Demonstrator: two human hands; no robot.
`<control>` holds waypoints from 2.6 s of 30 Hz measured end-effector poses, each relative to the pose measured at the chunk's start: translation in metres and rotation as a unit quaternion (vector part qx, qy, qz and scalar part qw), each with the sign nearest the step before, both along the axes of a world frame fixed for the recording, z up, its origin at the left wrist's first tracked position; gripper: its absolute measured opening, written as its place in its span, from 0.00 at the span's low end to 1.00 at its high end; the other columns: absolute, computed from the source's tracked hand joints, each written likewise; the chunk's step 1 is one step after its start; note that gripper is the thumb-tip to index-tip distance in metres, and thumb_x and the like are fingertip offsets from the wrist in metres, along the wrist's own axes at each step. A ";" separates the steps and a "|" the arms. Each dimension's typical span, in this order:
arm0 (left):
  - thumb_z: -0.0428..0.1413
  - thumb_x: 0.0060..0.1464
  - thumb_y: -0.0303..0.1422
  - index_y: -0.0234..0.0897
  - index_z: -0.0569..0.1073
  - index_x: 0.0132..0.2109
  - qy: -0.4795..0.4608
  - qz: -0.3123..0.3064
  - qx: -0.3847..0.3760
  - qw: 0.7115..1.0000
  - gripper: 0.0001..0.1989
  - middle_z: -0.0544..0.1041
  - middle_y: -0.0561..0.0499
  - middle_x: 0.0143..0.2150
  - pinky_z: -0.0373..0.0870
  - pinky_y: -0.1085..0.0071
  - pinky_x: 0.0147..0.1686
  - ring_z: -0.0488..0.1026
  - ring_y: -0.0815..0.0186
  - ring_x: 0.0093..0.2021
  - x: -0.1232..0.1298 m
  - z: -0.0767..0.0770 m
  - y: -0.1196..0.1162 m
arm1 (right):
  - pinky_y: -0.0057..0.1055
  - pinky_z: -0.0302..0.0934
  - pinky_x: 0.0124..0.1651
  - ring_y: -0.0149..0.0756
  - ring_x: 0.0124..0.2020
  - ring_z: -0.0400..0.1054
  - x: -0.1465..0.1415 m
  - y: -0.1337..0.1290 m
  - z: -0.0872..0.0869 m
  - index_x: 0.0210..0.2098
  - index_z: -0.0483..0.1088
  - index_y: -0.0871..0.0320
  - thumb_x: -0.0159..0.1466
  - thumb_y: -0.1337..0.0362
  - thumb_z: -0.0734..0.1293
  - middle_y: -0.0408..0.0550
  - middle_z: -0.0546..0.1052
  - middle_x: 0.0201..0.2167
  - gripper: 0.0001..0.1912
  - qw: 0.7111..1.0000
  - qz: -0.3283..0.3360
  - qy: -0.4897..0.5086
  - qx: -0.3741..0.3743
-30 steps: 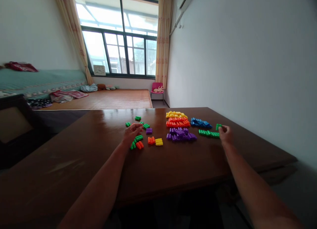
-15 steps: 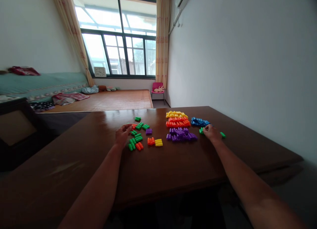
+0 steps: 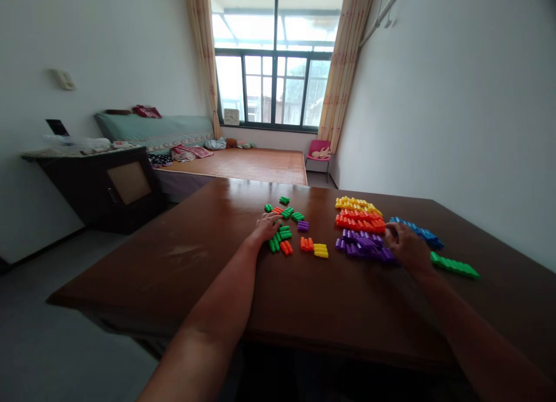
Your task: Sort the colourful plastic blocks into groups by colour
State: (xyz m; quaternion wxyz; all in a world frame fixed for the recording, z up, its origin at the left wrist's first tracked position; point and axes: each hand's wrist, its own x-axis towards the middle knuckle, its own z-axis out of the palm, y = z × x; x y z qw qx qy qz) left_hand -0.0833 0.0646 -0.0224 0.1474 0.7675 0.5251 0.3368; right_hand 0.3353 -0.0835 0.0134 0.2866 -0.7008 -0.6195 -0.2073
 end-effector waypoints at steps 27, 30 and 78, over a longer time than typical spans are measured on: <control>0.67 0.44 0.40 0.35 0.77 0.39 -0.430 -0.280 -0.209 0.832 0.17 0.77 0.49 0.36 0.68 0.72 0.38 0.72 0.67 0.37 0.039 0.046 -0.063 | 0.37 0.68 0.43 0.38 0.38 0.73 -0.197 0.043 0.000 0.45 0.69 0.53 0.59 0.55 0.67 0.47 0.78 0.38 0.16 0.806 0.365 0.464 -0.044; 0.68 0.42 0.40 0.36 0.78 0.40 -0.439 -0.246 -0.228 0.833 0.18 0.78 0.49 0.39 0.69 0.72 0.39 0.73 0.65 0.40 0.034 0.047 -0.059 | 0.37 0.67 0.44 0.37 0.38 0.72 -0.143 0.036 0.007 0.48 0.71 0.56 0.60 0.57 0.64 0.48 0.77 0.40 0.18 0.855 0.304 0.421 -0.007; 0.53 0.57 0.34 0.42 0.81 0.43 0.059 -0.124 0.047 0.989 0.12 0.78 0.48 0.50 0.64 0.64 0.58 0.71 0.60 0.53 0.027 0.000 -0.026 | 0.34 0.61 0.45 0.38 0.43 0.69 -0.173 0.010 -0.016 0.43 0.71 0.54 0.65 0.72 0.59 0.49 0.76 0.43 0.12 0.931 0.364 -0.004 -0.040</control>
